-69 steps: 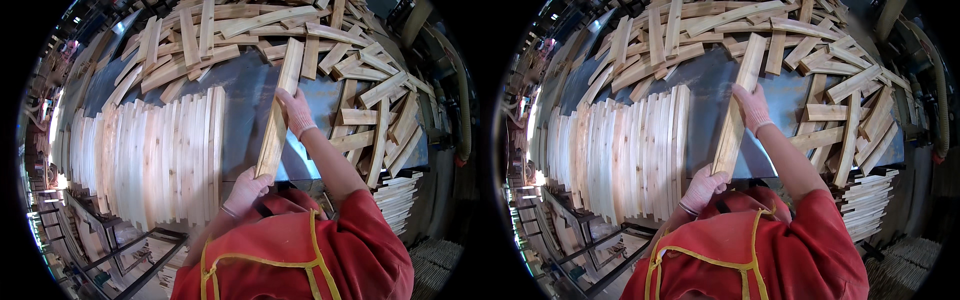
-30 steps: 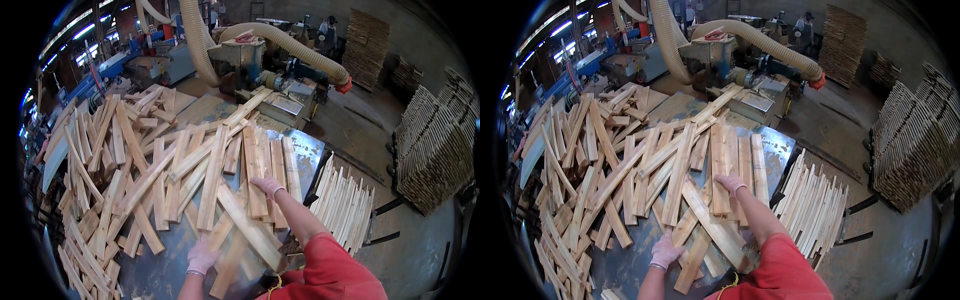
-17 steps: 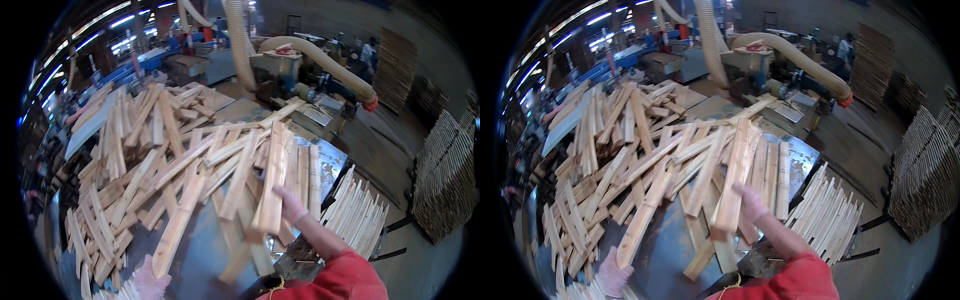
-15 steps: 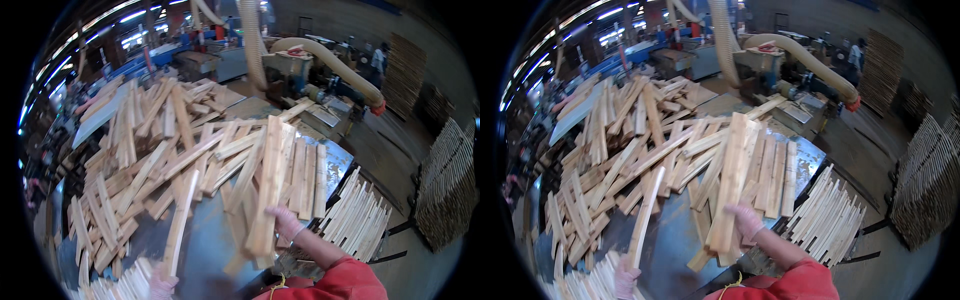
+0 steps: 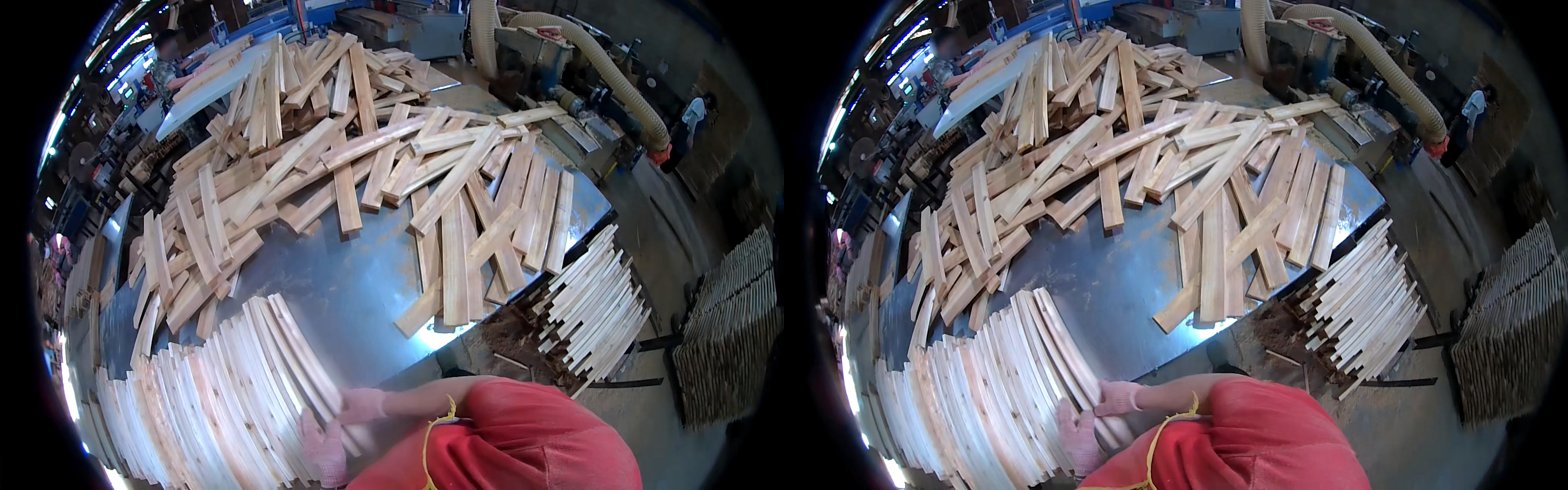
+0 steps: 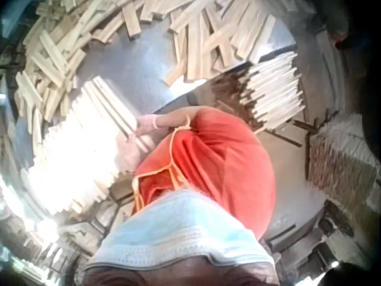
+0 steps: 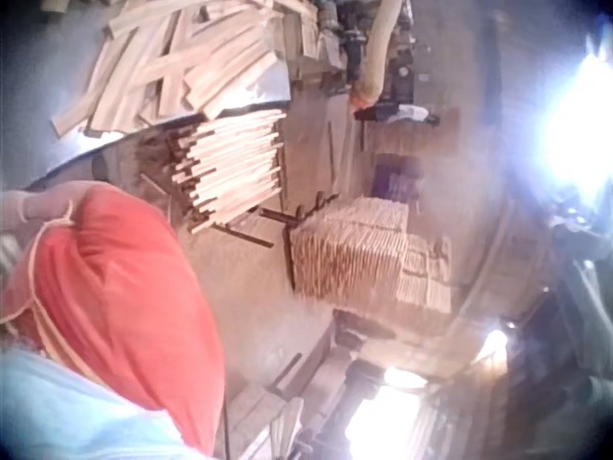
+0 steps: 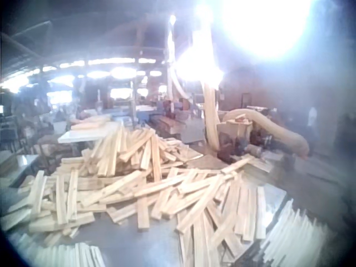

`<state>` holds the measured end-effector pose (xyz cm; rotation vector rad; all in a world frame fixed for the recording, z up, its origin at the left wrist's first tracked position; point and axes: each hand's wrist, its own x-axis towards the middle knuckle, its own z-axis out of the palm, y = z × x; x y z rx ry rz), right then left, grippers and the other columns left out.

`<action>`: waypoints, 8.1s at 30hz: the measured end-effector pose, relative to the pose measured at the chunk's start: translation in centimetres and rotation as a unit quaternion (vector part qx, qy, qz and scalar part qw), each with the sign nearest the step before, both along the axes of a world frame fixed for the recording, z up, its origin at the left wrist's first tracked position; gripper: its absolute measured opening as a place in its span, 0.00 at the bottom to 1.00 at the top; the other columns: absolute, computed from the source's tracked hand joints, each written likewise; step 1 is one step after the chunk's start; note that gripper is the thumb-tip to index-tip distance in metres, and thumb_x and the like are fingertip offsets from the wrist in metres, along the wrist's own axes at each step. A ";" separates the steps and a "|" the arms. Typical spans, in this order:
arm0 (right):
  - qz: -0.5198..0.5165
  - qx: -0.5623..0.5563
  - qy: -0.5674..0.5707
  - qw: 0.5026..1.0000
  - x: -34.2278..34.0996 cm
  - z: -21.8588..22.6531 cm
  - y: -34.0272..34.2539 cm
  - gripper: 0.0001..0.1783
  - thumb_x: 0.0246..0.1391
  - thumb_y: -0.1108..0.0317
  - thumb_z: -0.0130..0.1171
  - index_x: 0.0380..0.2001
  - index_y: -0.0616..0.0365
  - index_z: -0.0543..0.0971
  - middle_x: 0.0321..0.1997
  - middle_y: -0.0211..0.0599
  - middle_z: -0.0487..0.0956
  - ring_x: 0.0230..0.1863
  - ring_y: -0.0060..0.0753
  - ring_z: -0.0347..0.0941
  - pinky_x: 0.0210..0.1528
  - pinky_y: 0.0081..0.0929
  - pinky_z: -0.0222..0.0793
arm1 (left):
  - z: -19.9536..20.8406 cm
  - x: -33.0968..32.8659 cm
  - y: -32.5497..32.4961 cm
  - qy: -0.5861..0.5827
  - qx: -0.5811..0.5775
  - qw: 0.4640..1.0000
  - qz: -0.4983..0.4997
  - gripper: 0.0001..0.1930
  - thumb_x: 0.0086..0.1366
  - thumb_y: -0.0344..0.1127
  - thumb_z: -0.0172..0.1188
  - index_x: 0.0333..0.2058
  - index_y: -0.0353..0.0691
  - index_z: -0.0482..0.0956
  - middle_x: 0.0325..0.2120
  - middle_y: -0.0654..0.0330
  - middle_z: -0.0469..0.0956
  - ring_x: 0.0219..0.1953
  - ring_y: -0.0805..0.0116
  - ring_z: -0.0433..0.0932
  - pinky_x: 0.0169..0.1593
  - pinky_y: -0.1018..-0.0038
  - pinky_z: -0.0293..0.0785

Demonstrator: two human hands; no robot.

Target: The person sorts and stacks wooden planks on a metal table in a workshop. They pick up planks from a disorganized pile, align them, and place them into neat stacks.

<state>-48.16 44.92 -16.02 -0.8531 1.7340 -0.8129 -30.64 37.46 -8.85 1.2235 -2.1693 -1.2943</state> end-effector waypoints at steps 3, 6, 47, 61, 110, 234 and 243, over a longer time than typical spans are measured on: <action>0.186 -0.032 0.012 0.982 -0.4 1.6 -3.4 0.31 0.53 0.49 0.68 0.52 0.63 0.79 0.48 0.51 0.86 0.50 0.51 0.83 0.52 0.44 0.76 | 3.8 -3.0 0.5 -0.059 -0.119 0.990 -0.048 0.36 0.65 0.40 0.66 0.69 0.29 0.68 0.69 0.35 0.65 0.70 0.37 0.66 0.72 0.55 0.65; 0.170 -0.047 -0.052 0.983 -6.0 3.3 -3.3 0.25 0.57 0.53 0.65 0.51 0.60 0.80 0.47 0.47 0.86 0.49 0.47 0.83 0.53 0.41 0.76 | 4.6 -6.6 1.9 -0.065 -0.106 0.988 -0.093 0.38 0.64 0.42 0.68 0.69 0.31 0.68 0.69 0.35 0.65 0.70 0.37 0.66 0.72 0.54 0.65; -0.171 0.010 -0.348 0.922 -12.5 3.7 15.5 0.25 0.60 0.71 0.68 0.61 0.58 0.79 0.54 0.34 0.85 0.48 0.32 0.82 0.52 0.31 0.79 | -9.5 -3.9 4.7 0.214 0.625 0.750 0.034 0.30 0.60 0.31 0.68 0.62 0.35 0.74 0.43 0.54 0.83 0.41 0.57 0.85 0.45 0.61 0.84; 0.135 -0.111 0.206 0.963 -16.6 8.0 -0.8 0.27 0.58 0.46 0.65 0.51 0.55 0.79 0.54 0.46 0.80 0.55 0.48 0.78 0.59 0.40 0.74 | -6.8 -2.2 4.3 0.147 0.393 0.906 -0.050 0.22 0.62 0.35 0.68 0.54 0.36 0.78 0.40 0.56 0.83 0.39 0.59 0.84 0.44 0.66 0.81; -0.100 0.110 0.598 0.788 -77.9 9.3 20.5 0.48 0.51 0.72 0.63 0.76 0.45 0.61 0.74 0.52 0.69 0.74 0.55 0.65 0.73 0.45 0.63 | 6.7 -68.9 -15.7 -0.198 -0.433 0.854 -0.209 0.46 0.48 0.46 0.74 0.67 0.40 0.71 0.56 0.45 0.79 0.60 0.46 0.76 0.67 0.58 0.70; 0.155 0.198 0.491 0.834 -57.7 8.3 17.9 0.41 0.51 0.53 0.69 0.69 0.44 0.71 0.61 0.46 0.81 0.64 0.52 0.76 0.67 0.44 0.69 | -2.3 -31.7 7.1 -0.270 -0.017 0.950 -0.159 0.47 0.61 0.46 0.70 0.77 0.45 0.58 0.60 0.50 0.75 0.57 0.58 0.78 0.58 0.64 0.76; 0.000 0.113 0.093 0.989 -33.3 6.0 9.5 0.31 0.61 0.38 0.54 0.44 0.54 0.87 0.45 0.48 0.86 0.49 0.47 0.83 0.53 0.43 0.77 | -2.3 -18.5 9.5 0.118 0.295 0.948 0.028 0.28 0.69 0.31 0.59 0.68 0.38 0.72 0.45 0.62 0.82 0.41 0.66 0.81 0.45 0.68 0.79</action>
